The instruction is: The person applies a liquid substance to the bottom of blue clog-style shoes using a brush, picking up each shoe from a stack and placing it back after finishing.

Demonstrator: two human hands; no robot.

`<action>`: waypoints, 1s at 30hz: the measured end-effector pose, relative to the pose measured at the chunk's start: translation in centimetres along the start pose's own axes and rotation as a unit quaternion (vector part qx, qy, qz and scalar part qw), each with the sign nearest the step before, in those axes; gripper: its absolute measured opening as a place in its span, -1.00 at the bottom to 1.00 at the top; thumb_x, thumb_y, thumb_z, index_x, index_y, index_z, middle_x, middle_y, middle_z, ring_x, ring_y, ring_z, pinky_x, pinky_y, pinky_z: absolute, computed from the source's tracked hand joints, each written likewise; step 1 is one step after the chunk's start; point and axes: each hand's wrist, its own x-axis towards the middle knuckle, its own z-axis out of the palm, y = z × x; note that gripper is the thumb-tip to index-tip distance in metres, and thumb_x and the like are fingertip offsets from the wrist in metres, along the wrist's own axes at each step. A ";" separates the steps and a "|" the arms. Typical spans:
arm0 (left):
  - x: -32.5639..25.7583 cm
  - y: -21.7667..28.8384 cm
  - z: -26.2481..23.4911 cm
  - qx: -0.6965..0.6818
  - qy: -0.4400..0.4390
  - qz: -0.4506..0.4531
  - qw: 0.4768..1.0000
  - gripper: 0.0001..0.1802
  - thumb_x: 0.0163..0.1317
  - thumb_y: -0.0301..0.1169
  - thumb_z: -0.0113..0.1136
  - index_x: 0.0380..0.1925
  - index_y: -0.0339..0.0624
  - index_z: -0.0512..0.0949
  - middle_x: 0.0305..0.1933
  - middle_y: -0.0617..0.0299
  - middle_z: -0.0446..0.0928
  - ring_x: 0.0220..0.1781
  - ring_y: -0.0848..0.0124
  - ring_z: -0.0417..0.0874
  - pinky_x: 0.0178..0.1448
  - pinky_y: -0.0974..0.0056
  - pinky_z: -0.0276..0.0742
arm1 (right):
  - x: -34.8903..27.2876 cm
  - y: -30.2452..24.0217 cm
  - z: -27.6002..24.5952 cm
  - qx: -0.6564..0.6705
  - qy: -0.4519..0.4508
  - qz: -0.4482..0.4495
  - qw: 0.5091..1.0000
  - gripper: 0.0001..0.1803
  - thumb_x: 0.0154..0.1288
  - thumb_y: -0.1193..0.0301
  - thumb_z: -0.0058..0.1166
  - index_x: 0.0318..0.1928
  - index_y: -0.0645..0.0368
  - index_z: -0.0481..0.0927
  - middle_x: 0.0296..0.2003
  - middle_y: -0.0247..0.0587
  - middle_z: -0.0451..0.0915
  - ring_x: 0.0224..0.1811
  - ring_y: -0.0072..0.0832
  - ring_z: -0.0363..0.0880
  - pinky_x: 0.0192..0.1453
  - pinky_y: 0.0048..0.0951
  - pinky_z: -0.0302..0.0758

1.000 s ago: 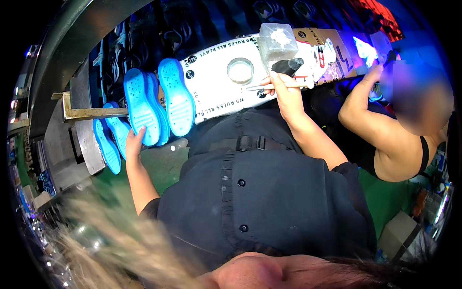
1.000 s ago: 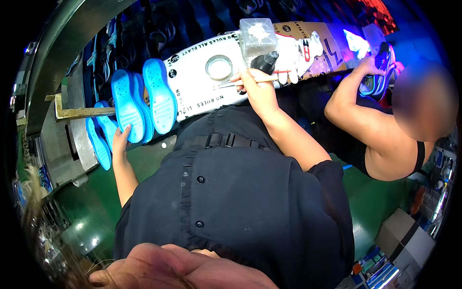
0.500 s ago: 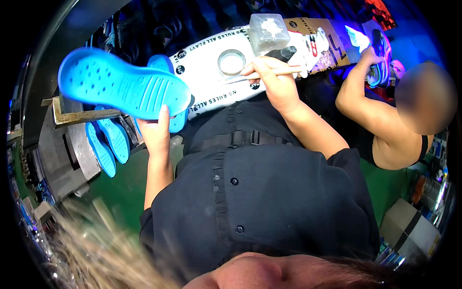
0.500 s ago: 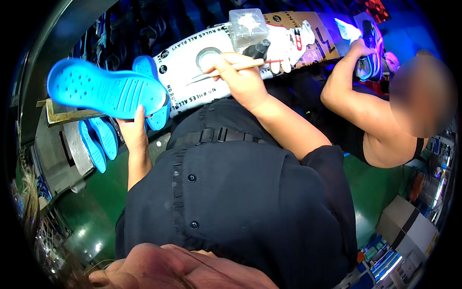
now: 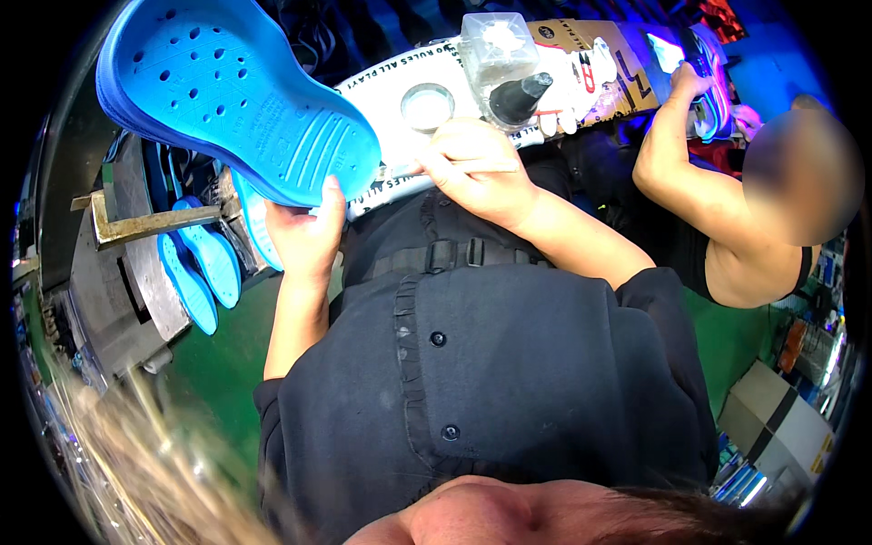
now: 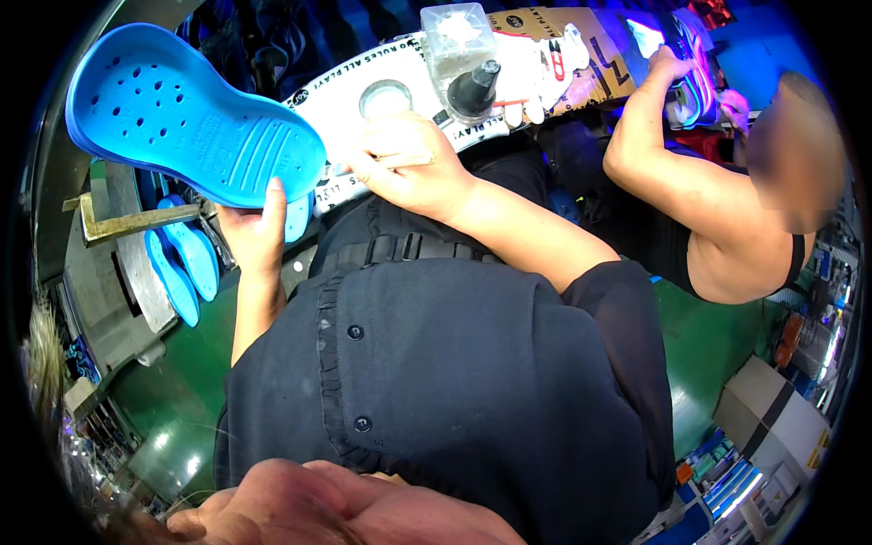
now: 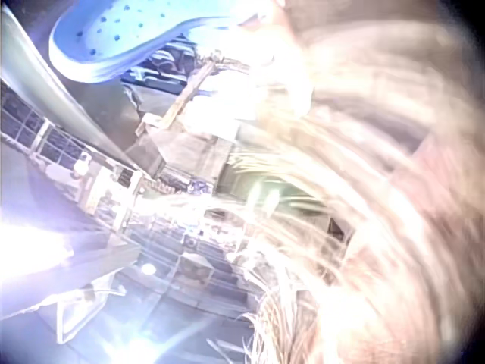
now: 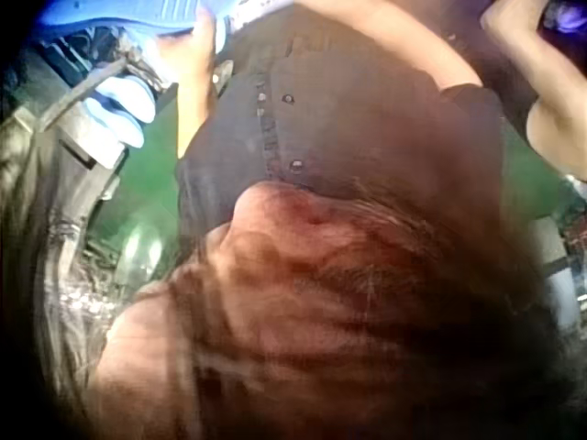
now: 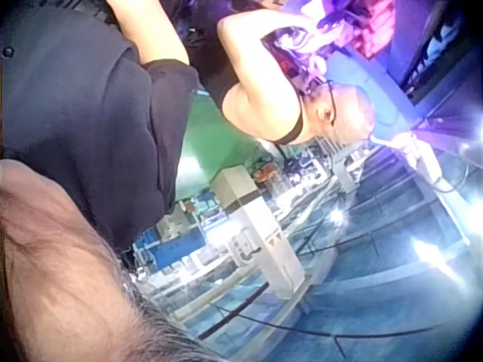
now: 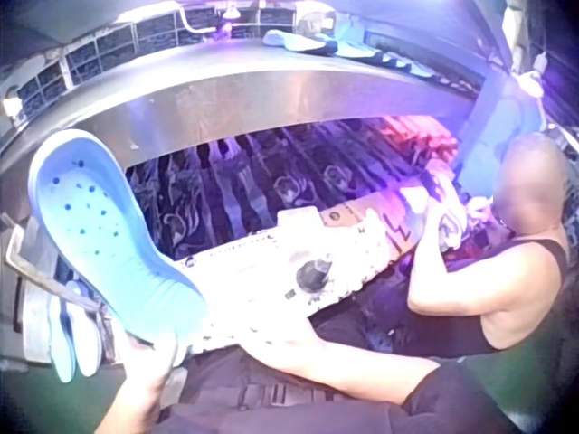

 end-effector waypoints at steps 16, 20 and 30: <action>-0.3 0.1 0.0 0.015 0.000 0.028 1.000 -0.54 -0.04 -0.55 0.20 -0.10 -0.42 0.29 -0.19 0.03 0.47 -0.20 0.35 0.54 -0.06 0.34 0.42 | -0.1 0.3 -0.9 -0.040 -0.033 0.015 0.999 -0.84 0.10 0.49 -0.03 -0.55 0.26 0.55 -0.58 -0.25 0.53 -0.51 -0.38 0.46 -0.36 -0.44 0.34; -0.5 0.0 0.3 -0.001 0.000 0.035 0.999 -0.56 -0.04 -0.56 0.19 -0.12 -0.42 0.31 -0.21 0.04 0.49 -0.22 0.37 0.54 -0.08 0.35 0.43 | -0.2 0.1 -0.9 -0.053 -0.018 0.008 0.998 -0.86 0.09 0.49 -0.02 -0.55 0.25 0.55 -0.58 -0.24 0.53 -0.52 -0.39 0.45 -0.36 -0.44 0.34; -0.5 -1.3 0.5 0.035 0.011 0.136 0.990 -0.66 -0.05 -0.56 0.20 -0.22 -0.38 0.40 -0.28 0.11 0.51 -0.27 0.41 0.54 -0.13 0.36 0.43 | -0.6 0.6 -0.5 -0.023 -0.004 0.012 1.000 -0.90 -0.02 0.46 0.10 -0.60 0.16 0.55 -0.65 -0.32 0.50 -0.59 -0.41 0.44 -0.44 -0.44 0.31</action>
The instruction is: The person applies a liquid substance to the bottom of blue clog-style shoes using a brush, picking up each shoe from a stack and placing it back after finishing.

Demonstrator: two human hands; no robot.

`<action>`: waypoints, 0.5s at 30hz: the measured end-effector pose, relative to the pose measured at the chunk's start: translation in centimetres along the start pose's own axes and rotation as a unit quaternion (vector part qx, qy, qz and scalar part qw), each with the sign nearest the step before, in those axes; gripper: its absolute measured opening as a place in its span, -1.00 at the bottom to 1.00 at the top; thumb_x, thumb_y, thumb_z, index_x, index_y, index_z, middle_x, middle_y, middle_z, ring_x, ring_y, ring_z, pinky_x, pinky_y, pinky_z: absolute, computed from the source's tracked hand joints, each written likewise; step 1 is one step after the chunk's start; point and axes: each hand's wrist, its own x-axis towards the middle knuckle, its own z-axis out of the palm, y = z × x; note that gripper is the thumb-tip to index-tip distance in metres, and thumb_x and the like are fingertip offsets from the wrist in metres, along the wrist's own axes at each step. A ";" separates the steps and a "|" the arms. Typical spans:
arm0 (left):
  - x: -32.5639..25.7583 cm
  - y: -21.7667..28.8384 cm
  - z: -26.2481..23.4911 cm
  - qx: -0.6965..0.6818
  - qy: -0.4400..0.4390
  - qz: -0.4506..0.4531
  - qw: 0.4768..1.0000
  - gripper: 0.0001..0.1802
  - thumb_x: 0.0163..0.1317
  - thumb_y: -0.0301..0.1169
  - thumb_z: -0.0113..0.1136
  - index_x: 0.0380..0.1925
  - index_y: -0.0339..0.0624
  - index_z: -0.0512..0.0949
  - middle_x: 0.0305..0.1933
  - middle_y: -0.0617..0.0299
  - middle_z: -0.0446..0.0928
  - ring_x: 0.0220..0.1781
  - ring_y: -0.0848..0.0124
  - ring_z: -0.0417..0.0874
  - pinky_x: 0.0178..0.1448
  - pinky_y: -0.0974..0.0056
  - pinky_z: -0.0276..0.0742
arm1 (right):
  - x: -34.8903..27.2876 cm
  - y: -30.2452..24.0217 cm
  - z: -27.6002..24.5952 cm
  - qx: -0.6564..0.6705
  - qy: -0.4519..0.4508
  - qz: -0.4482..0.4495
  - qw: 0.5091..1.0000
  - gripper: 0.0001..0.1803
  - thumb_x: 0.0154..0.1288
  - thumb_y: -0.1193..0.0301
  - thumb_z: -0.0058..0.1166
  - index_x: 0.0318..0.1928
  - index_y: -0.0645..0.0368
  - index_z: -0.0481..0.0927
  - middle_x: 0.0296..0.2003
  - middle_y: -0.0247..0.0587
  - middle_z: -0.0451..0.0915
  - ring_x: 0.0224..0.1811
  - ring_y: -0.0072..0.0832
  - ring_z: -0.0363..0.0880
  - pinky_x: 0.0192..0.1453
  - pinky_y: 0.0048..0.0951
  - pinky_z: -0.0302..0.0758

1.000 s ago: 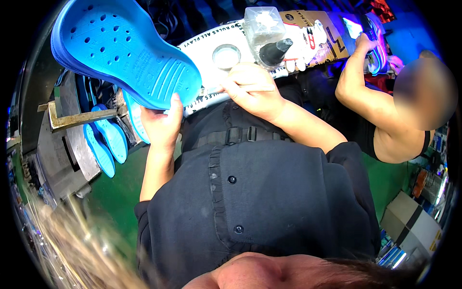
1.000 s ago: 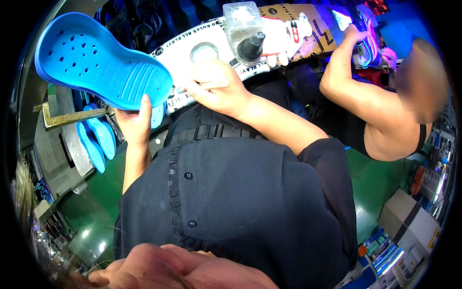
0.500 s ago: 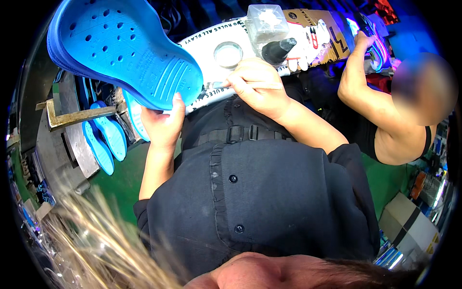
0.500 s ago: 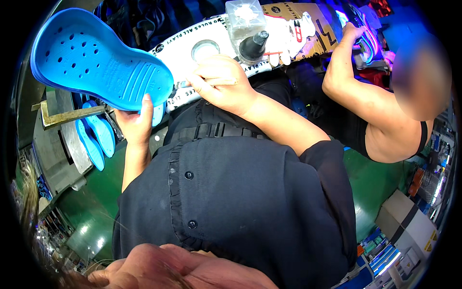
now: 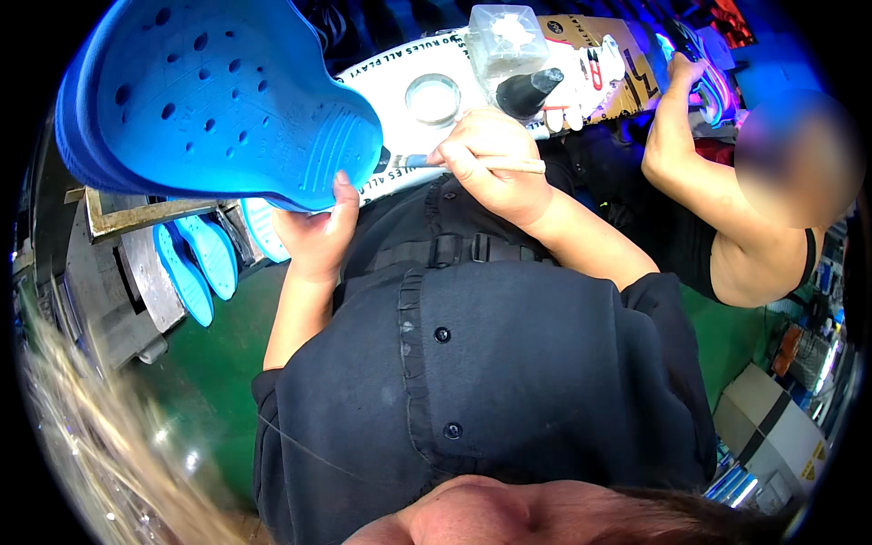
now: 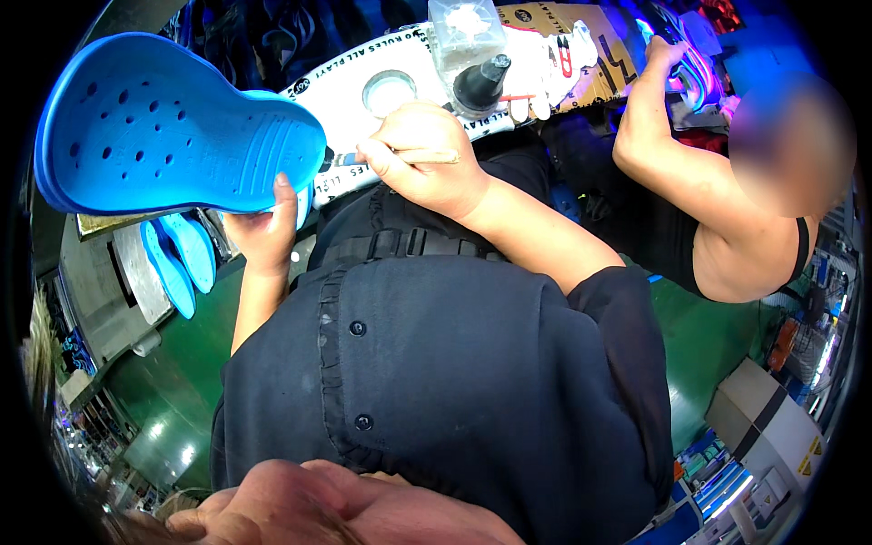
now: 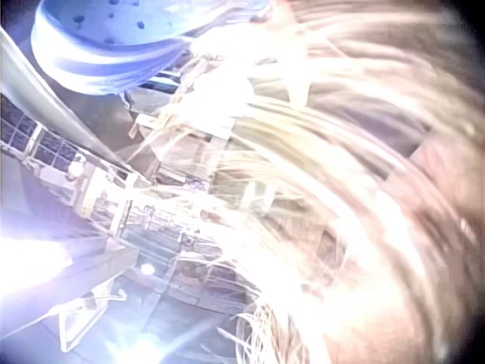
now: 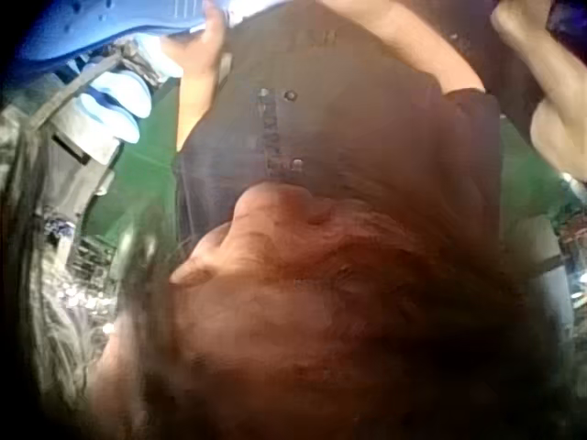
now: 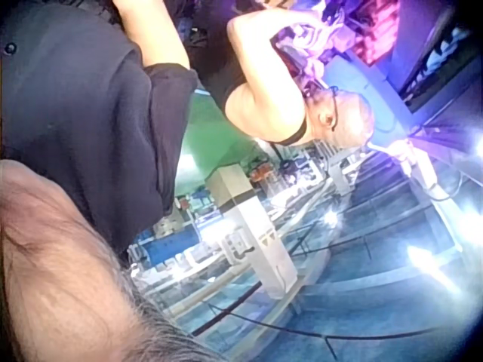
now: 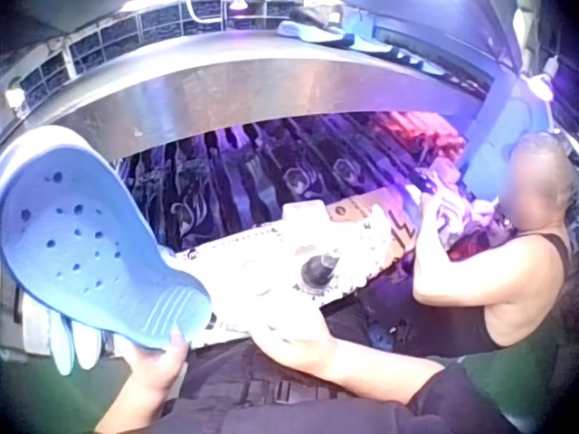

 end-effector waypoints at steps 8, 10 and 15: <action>-0.1 0.0 0.1 -0.034 -0.005 0.001 0.999 -0.61 -0.02 -0.57 0.17 -0.14 -0.38 0.34 -0.19 0.09 0.46 -0.18 0.39 0.50 -0.07 0.34 0.40 | 0.2 -0.7 0.6 -0.032 -0.003 -0.040 0.999 -0.90 0.01 0.49 0.08 -0.58 0.21 0.55 -0.64 -0.29 0.50 -0.61 -0.42 0.45 -0.48 -0.45 0.31; -0.1 -0.2 0.3 -0.054 0.009 0.007 0.998 -0.61 0.00 -0.58 0.15 -0.12 -0.38 0.34 -0.18 0.09 0.46 -0.18 0.38 0.50 -0.07 0.34 0.40 | -0.1 -0.4 0.5 0.001 0.025 -0.036 0.999 -0.91 0.00 0.48 0.10 -0.58 0.20 0.54 -0.62 -0.29 0.51 -0.61 -0.41 0.45 -0.49 -0.44 0.31; 0.1 0.0 0.4 -0.038 0.000 0.018 0.999 -0.59 -0.01 -0.58 0.16 -0.11 -0.37 0.32 -0.18 0.08 0.45 -0.17 0.38 0.49 -0.07 0.34 0.40 | 0.4 -0.7 0.8 -0.010 -0.001 -0.037 0.999 -0.88 0.07 0.50 0.03 -0.54 0.25 0.56 -0.59 -0.26 0.53 -0.56 -0.42 0.47 -0.43 -0.46 0.34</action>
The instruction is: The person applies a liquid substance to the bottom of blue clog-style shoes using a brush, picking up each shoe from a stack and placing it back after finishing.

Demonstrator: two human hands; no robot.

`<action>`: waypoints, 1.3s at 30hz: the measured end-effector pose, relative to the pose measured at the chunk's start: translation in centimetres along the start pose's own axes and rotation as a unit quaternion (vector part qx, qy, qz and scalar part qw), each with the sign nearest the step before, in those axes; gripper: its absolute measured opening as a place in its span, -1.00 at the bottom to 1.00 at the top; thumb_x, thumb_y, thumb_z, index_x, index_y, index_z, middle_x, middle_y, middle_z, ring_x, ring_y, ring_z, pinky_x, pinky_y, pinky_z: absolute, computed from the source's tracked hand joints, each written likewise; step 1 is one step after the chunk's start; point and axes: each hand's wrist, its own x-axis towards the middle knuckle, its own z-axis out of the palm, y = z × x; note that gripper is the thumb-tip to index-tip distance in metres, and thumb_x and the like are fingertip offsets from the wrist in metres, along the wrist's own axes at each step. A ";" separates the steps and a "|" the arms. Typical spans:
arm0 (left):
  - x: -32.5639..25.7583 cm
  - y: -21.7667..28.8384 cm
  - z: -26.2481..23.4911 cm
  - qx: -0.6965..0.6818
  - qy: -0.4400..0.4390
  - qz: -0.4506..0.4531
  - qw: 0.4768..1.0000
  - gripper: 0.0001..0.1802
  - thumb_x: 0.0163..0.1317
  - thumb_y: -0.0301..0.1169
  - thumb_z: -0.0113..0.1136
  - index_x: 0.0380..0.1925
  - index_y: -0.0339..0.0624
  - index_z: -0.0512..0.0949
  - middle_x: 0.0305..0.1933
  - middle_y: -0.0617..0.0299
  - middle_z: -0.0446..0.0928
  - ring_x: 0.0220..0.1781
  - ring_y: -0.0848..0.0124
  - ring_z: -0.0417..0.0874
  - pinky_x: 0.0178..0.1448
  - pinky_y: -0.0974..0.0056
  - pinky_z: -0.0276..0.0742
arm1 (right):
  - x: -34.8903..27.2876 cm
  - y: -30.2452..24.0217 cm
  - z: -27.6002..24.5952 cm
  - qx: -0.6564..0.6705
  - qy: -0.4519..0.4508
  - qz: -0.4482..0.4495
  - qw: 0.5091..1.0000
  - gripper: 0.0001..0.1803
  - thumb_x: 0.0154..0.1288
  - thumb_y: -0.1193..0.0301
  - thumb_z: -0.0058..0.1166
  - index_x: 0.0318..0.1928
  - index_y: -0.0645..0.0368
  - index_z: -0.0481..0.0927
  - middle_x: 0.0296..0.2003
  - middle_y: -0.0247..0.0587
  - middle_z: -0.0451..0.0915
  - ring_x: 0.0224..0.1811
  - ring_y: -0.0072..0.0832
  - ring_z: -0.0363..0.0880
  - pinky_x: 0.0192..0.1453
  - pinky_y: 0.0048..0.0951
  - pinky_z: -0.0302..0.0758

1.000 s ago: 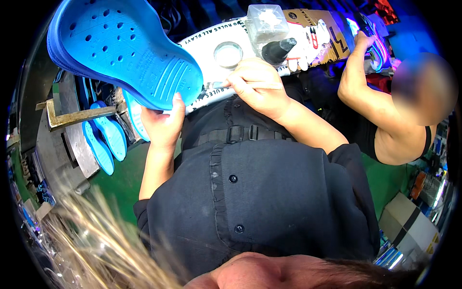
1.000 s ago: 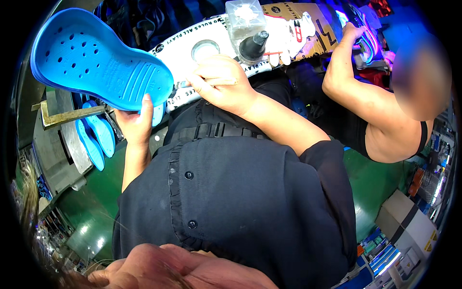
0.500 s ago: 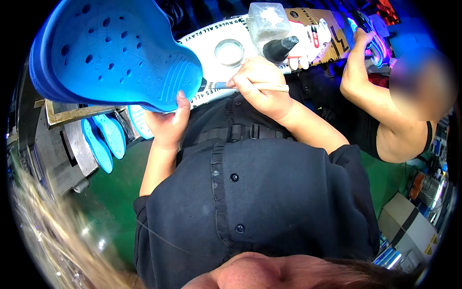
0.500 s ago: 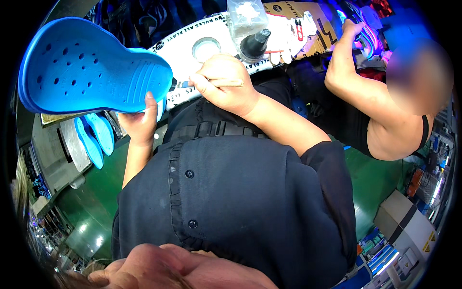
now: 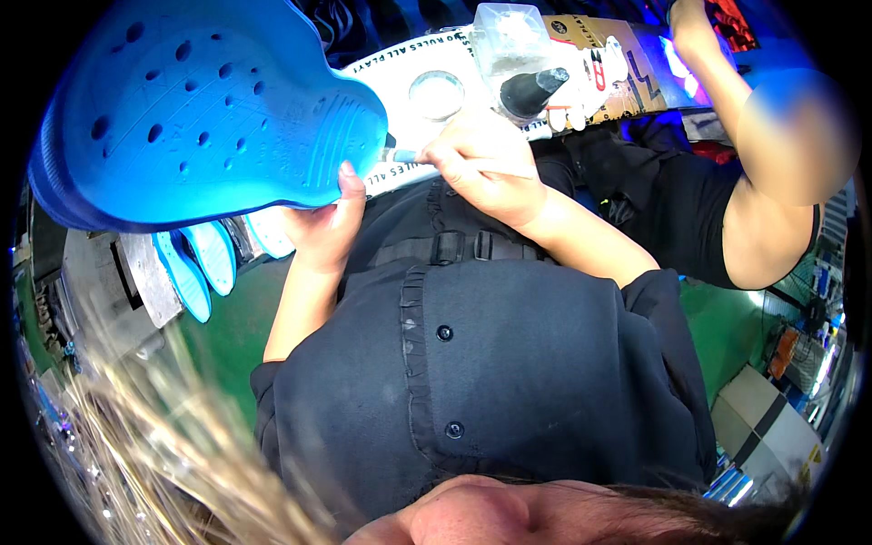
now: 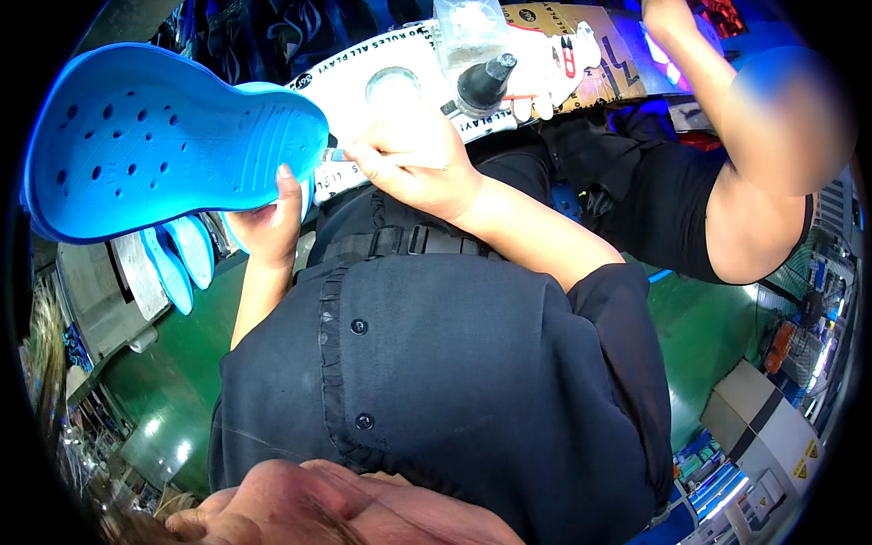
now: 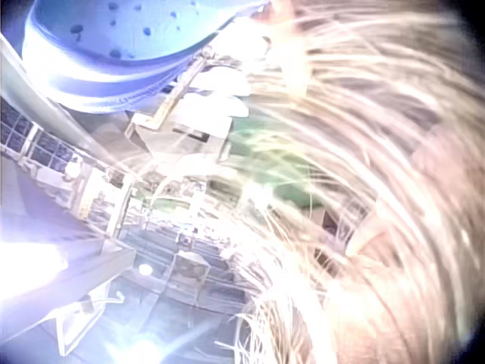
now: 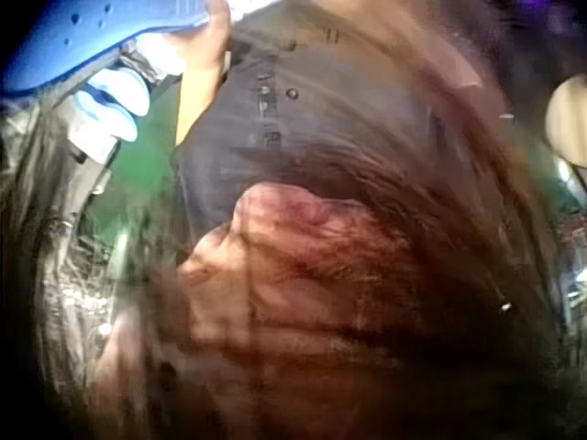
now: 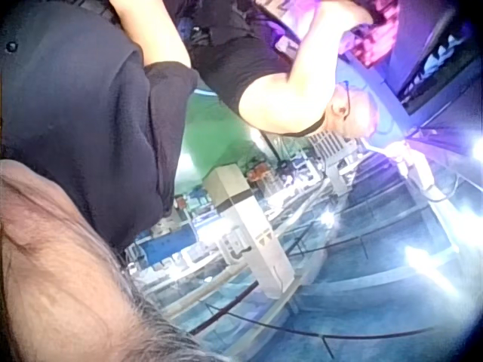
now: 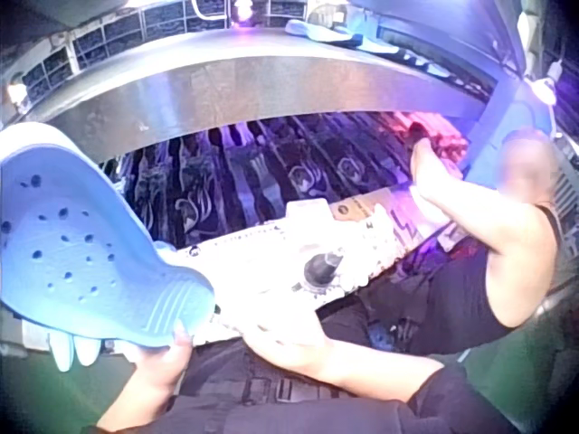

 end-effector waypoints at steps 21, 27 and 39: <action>0.5 0.4 0.0 0.005 0.016 -0.014 1.000 -0.55 -0.04 -0.58 0.18 -0.10 -0.36 0.30 -0.20 0.07 0.47 -0.20 0.37 0.52 -0.07 0.34 0.41 | -0.6 0.4 -0.8 0.041 0.054 0.083 0.994 -0.91 0.05 0.53 0.04 -0.52 0.27 0.57 -0.55 -0.25 0.57 -0.54 -0.42 0.49 -0.43 -0.47 0.37; 0.6 0.6 -0.1 -0.007 0.005 -0.062 0.998 -0.52 -0.04 -0.57 0.19 -0.08 -0.37 0.28 -0.15 0.05 0.45 -0.15 0.36 0.50 -0.03 0.32 0.39 | -0.2 0.9 -1.0 -0.039 -0.005 -0.012 0.999 -0.89 0.09 0.53 0.01 -0.51 0.28 0.57 -0.55 -0.26 0.57 -0.50 -0.41 0.53 -0.43 -0.47 0.39; 3.1 2.8 -1.9 -0.010 -0.020 -0.102 0.995 -0.47 -0.02 -0.54 0.18 -0.01 -0.39 0.25 -0.08 0.02 0.41 -0.07 0.30 0.46 0.07 0.25 0.32 | -1.9 1.8 -3.3 0.001 0.038 0.164 0.986 -0.76 0.21 0.46 -0.15 -0.50 0.33 0.52 -0.52 -0.17 0.52 -0.47 -0.46 0.48 -0.38 -0.51 0.41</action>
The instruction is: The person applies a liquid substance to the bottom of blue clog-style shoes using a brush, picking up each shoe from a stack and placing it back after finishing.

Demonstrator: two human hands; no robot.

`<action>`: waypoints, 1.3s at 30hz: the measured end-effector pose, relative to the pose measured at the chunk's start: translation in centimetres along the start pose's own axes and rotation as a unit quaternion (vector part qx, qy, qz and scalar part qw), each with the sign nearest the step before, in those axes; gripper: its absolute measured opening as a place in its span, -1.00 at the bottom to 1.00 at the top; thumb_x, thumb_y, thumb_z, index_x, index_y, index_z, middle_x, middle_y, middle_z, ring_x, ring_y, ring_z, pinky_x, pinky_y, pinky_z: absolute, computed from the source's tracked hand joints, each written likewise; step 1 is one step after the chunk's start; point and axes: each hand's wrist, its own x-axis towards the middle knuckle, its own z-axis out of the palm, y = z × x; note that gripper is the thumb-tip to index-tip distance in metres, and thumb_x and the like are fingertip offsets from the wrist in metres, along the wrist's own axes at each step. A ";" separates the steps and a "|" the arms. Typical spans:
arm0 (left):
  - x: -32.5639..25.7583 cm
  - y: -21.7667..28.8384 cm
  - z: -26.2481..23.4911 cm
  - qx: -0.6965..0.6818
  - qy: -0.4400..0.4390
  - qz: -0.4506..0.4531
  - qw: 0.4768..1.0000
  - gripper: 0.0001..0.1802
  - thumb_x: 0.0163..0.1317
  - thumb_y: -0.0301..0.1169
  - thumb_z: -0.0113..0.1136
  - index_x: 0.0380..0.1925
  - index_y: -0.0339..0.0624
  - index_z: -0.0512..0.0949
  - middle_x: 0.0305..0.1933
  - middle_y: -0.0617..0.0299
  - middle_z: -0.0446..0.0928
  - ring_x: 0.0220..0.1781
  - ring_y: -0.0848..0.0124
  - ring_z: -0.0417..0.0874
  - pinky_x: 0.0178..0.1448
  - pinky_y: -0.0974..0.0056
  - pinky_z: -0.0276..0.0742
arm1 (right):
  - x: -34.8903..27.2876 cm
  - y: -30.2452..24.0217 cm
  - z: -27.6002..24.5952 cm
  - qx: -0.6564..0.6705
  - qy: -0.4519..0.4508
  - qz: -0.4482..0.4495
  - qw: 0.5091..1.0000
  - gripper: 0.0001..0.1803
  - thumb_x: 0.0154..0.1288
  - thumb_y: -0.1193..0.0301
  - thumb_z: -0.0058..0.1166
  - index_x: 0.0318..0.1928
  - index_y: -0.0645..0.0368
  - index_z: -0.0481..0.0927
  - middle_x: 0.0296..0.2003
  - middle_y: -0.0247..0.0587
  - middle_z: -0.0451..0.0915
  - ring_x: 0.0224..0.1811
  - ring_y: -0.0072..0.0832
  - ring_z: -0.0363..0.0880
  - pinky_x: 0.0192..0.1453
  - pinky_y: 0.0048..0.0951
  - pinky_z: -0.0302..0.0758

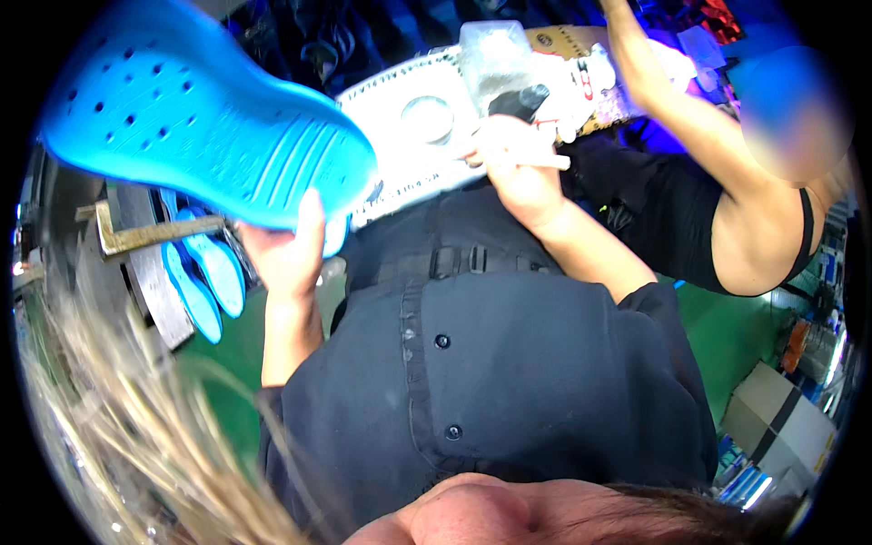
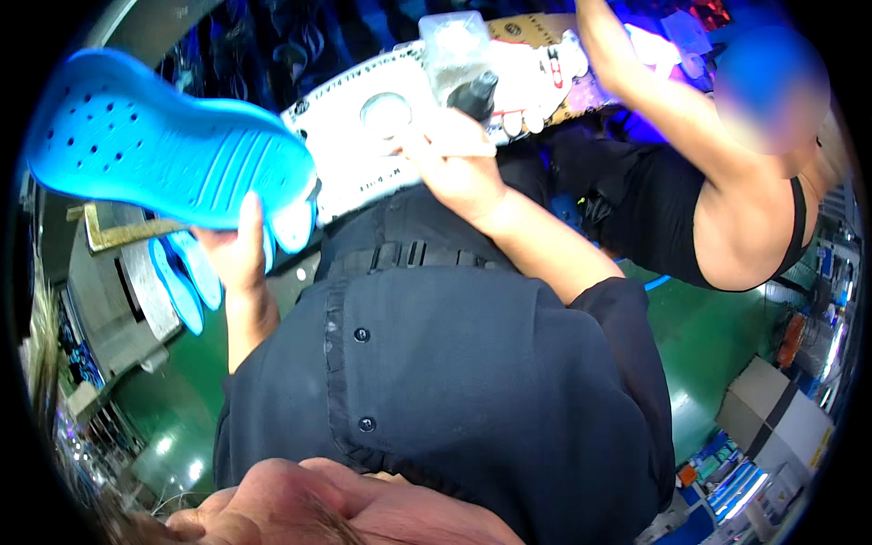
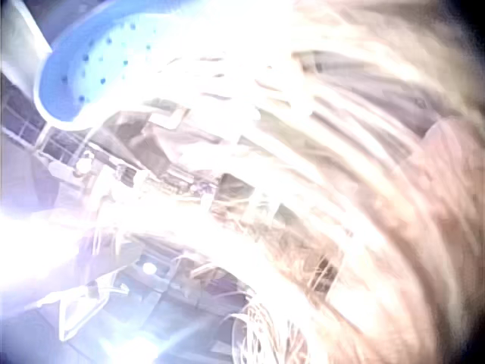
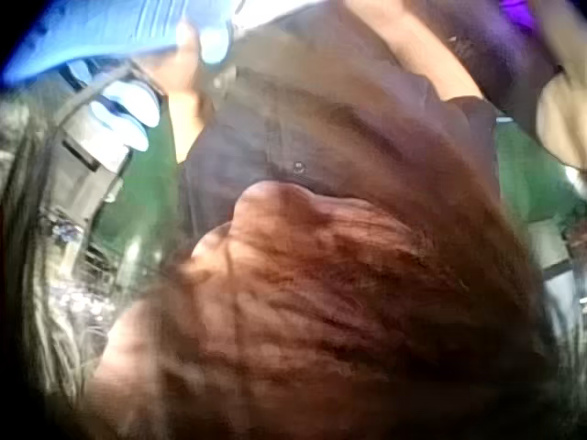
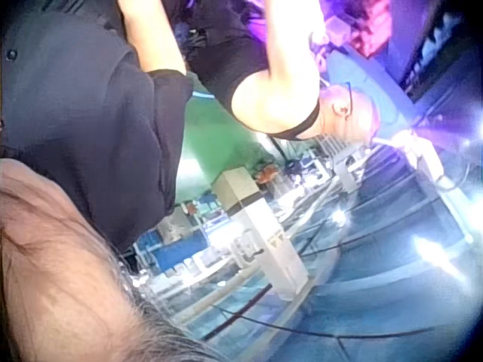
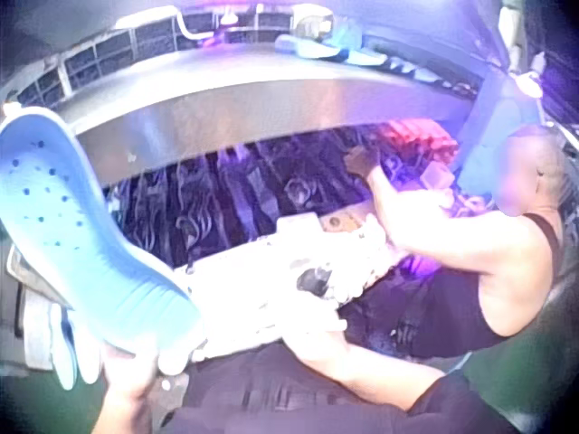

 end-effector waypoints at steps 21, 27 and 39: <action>17.7 11.3 10.1 -0.394 -0.261 -0.140 0.870 -0.42 0.17 -0.29 0.05 0.11 -0.33 0.13 -0.11 -0.13 0.46 -0.13 0.20 0.56 -0.07 0.29 0.52 | -2.0 0.5 -2.3 0.138 0.074 0.118 0.981 -0.70 0.24 0.36 -0.08 -0.52 0.30 0.55 -0.62 -0.25 0.46 -0.57 -0.54 0.44 -0.45 -0.55 0.36; 7.9 -1.6 3.3 -0.079 -0.279 -0.224 0.931 -0.45 0.12 -0.27 0.10 0.08 -0.28 0.27 -0.33 0.14 0.51 -0.34 0.42 0.54 -0.20 0.37 0.47 | -1.7 1.6 -3.0 0.174 0.049 0.167 0.969 -0.67 0.29 0.35 -0.16 -0.47 0.35 0.52 -0.55 -0.21 0.48 -0.51 -0.54 0.48 -0.39 -0.58 0.40; -7.7 -13.4 -5.7 0.118 -0.059 -0.411 0.902 -0.35 0.16 -0.27 0.05 0.19 -0.20 0.03 -0.40 0.11 0.49 -0.47 0.34 0.51 -0.40 0.32 0.45 | 0.1 3.8 -0.3 0.159 0.029 0.205 0.965 -0.75 0.24 0.36 -0.06 -0.41 0.30 0.56 -0.46 -0.27 0.50 -0.45 -0.62 0.44 -0.35 -0.61 0.39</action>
